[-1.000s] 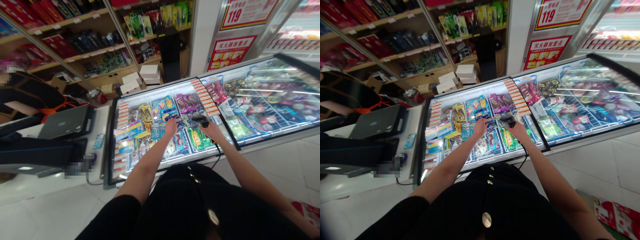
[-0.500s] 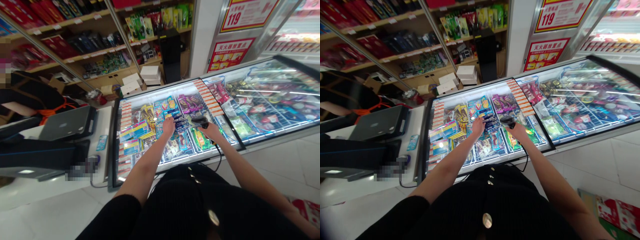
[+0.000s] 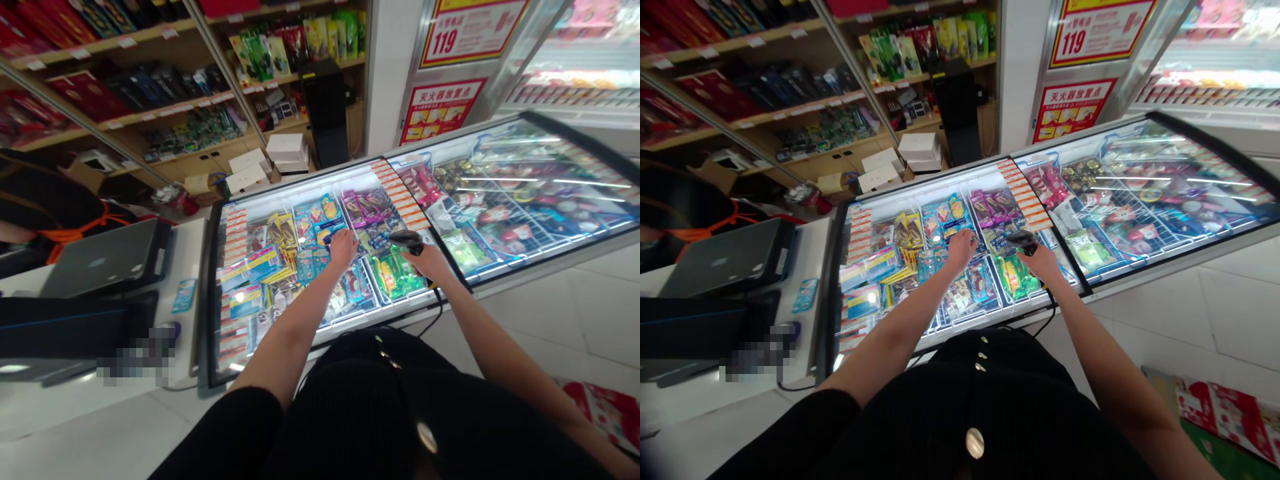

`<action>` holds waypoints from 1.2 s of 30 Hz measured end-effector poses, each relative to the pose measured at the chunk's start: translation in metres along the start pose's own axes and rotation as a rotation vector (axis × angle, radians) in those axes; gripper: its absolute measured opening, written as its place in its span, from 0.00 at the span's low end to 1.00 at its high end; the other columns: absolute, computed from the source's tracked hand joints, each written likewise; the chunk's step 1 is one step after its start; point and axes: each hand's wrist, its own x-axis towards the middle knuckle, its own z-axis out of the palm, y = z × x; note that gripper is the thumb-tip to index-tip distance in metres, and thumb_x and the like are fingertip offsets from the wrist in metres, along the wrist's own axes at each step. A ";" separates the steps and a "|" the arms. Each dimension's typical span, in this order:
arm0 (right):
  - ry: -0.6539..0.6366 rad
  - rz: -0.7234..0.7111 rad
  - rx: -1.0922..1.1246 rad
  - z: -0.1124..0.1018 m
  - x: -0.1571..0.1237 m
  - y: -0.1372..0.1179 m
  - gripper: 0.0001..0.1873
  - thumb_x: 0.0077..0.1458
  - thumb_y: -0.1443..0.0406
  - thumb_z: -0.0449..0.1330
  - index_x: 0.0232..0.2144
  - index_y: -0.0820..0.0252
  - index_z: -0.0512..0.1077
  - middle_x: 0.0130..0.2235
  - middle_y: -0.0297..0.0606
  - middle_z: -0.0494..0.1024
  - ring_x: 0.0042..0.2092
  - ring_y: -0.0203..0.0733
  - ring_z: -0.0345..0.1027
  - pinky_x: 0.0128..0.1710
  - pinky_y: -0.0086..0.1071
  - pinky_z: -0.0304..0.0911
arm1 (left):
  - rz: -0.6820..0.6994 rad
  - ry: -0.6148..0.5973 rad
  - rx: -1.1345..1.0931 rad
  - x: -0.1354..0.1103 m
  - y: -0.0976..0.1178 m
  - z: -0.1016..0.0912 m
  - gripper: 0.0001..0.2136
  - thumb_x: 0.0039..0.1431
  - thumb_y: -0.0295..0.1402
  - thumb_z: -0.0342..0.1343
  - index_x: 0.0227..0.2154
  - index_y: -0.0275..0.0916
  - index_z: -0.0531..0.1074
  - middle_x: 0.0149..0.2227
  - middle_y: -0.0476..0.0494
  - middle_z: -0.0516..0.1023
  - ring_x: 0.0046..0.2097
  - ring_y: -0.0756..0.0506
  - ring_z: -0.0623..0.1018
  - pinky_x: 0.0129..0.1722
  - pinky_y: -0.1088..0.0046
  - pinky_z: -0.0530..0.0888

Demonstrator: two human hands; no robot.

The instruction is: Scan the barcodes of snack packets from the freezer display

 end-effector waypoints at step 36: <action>-0.060 -0.012 0.030 -0.030 0.038 0.065 0.18 0.52 0.52 0.64 0.33 0.62 0.74 0.19 0.35 0.73 0.20 0.38 0.69 0.23 0.27 0.60 | -0.224 -0.438 -0.228 0.050 0.091 0.057 0.14 0.64 0.33 0.49 0.45 0.35 0.77 0.48 0.38 0.80 0.49 0.43 0.78 0.46 0.73 0.71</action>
